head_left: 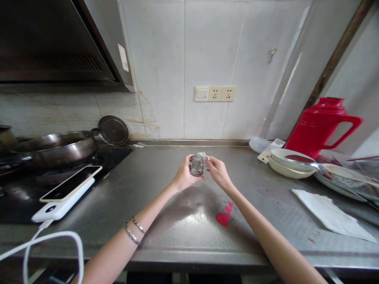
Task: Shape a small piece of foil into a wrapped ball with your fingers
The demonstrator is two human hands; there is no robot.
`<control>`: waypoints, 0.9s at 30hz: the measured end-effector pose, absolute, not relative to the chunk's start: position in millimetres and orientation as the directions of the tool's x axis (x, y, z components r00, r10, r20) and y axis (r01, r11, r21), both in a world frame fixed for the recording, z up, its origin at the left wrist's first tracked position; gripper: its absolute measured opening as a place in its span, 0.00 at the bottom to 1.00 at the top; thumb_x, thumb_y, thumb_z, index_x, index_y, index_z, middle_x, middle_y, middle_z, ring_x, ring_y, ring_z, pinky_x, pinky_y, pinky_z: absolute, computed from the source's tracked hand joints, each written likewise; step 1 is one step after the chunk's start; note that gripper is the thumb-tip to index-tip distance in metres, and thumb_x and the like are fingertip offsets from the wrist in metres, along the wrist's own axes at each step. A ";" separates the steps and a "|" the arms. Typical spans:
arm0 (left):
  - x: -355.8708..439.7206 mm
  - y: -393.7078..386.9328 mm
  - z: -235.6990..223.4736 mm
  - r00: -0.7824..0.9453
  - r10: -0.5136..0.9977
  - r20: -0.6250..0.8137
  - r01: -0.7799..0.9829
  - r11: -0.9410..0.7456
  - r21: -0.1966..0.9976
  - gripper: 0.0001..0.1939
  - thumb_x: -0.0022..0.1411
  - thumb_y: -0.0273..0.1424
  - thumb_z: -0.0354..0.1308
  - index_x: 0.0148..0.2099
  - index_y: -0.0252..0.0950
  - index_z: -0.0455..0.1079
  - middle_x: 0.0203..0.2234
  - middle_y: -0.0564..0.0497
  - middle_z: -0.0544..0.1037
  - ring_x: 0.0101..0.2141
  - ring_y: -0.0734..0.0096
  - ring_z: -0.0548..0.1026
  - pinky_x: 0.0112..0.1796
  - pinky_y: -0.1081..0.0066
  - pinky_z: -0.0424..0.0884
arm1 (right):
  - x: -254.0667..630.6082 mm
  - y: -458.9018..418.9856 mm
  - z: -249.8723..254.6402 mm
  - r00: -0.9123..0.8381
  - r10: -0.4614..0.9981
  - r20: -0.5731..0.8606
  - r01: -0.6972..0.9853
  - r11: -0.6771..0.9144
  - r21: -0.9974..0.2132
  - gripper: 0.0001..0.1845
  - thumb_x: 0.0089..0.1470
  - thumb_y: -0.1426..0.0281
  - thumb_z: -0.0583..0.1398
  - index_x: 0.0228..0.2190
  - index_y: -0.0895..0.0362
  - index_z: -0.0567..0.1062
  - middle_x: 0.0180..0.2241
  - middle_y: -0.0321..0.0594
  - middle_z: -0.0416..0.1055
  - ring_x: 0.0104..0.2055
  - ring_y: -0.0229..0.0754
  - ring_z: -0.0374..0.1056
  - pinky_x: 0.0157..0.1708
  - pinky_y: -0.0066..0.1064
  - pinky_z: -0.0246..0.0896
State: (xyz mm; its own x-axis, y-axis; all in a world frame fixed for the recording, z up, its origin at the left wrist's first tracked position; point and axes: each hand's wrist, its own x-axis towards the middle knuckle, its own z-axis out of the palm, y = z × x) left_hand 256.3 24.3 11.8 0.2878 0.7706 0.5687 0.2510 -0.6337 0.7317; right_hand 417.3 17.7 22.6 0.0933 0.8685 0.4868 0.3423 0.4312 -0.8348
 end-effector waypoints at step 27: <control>252.7 40.3 0.9 0.113 0.796 0.595 0.330 -0.595 0.733 0.38 0.39 0.26 0.67 0.53 0.36 0.55 0.46 0.44 0.68 0.45 0.62 0.71 0.45 0.63 0.67 | 406.4 -2.3 28.3 0.047 0.464 0.884 0.553 0.725 -0.410 0.14 0.60 0.70 0.53 0.44 0.54 0.76 0.42 0.42 0.77 0.44 0.44 0.74 0.43 0.34 0.71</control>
State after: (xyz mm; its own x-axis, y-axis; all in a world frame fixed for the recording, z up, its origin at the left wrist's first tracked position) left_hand 252.7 40.3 0.9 0.1130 0.7957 0.5951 0.3305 -0.5949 0.7327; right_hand 406.4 -2.3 28.3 0.0470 0.4643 0.8844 0.5535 0.7250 -0.4100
